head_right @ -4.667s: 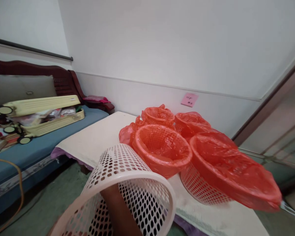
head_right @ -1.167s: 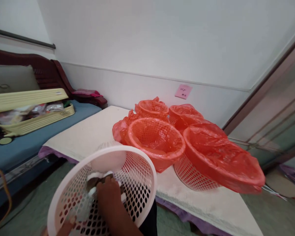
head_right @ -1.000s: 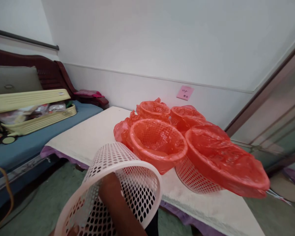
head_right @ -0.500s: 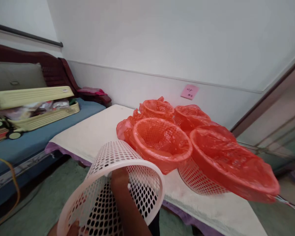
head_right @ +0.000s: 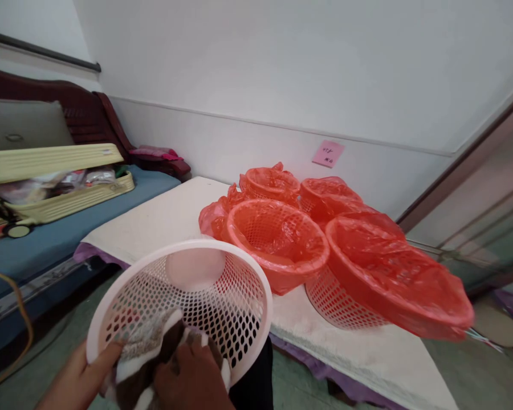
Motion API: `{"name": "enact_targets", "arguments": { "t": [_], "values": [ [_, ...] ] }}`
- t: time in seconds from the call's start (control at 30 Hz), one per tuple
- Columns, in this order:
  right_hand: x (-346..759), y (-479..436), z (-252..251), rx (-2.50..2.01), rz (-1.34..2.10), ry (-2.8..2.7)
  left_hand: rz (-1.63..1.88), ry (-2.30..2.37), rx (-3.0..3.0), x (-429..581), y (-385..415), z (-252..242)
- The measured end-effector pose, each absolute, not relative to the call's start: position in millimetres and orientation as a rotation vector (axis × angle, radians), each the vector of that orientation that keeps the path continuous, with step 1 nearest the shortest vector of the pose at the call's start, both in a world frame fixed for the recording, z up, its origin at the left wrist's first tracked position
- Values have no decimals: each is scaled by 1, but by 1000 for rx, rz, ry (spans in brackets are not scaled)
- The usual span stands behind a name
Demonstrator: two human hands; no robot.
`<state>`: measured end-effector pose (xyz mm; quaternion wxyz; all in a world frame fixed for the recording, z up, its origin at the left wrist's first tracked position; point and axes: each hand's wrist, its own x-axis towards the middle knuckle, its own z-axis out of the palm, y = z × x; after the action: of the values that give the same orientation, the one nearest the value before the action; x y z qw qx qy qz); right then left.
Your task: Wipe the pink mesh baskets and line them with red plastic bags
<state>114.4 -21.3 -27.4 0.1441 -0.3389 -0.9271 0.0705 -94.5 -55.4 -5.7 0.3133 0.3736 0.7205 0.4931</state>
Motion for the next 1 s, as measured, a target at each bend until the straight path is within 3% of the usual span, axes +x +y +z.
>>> {"name": "enact_targets", "arguments": {
  "t": [0.13,0.63,1.0],
  "values": [
    [99,-26,-49,-942,-54,-2443,1251,1911,1141,-93,-48,12],
    [63,-25,-47,-751,-73,-2268,1268,1949,1129,-109,-44,22],
    [59,-17,-43,-766,261,-2405,1395,1710,537,-61,-61,-43]
  ]
}}
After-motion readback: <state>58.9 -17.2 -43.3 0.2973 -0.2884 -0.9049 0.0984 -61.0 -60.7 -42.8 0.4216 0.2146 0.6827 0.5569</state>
